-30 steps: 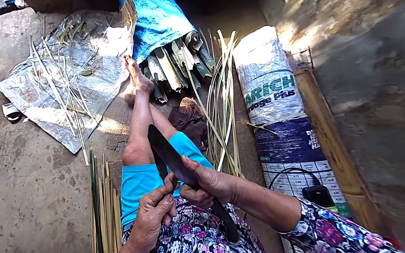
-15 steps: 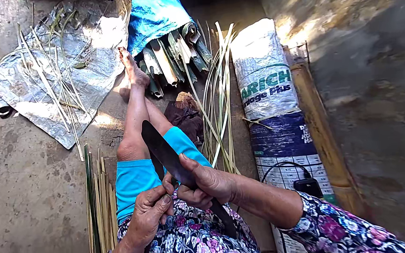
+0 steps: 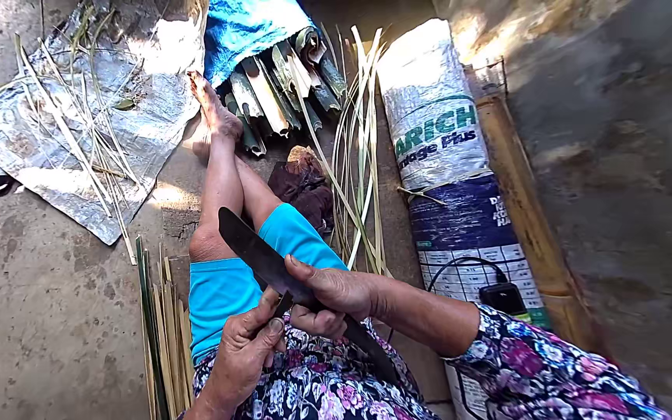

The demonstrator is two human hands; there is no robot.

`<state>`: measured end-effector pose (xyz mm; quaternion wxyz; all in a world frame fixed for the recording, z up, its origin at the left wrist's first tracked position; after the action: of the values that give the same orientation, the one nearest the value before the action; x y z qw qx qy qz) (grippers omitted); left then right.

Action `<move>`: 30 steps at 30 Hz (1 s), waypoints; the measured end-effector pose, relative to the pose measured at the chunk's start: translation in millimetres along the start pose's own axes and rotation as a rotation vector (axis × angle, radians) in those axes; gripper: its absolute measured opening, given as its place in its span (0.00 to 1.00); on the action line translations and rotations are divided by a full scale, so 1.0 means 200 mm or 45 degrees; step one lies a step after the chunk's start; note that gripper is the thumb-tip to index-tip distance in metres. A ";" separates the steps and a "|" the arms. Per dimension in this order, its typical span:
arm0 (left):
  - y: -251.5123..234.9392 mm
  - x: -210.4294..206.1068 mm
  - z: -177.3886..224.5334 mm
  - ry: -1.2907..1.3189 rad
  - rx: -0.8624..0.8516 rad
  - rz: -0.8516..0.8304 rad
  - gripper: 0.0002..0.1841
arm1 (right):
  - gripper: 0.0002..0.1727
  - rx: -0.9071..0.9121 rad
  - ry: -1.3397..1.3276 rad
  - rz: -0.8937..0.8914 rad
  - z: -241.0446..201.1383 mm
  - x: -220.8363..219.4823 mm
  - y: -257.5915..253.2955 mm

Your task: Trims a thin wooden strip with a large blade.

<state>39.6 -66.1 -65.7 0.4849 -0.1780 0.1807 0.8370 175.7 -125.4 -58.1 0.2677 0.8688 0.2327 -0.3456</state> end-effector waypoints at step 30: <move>-0.40 -0.24 0.50 0.160 -0.180 1.058 0.07 | 0.42 0.728 1.658 0.747 -0.23 -0.04 -0.20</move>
<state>119.2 -16.7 34.0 0.0811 -0.1737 0.2084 0.9591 168.9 -67.4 -36.6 -0.0778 0.9585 0.0050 0.2742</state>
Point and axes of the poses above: each hand's wrist, its own y-axis away from the middle knuckle, its own x-axis out of the back of the hand, z = x × y, the point moved 5 cm from there along -y, towards the middle knuckle, and after that the axes turned 5 degrees about y, right-handed, at the moved point
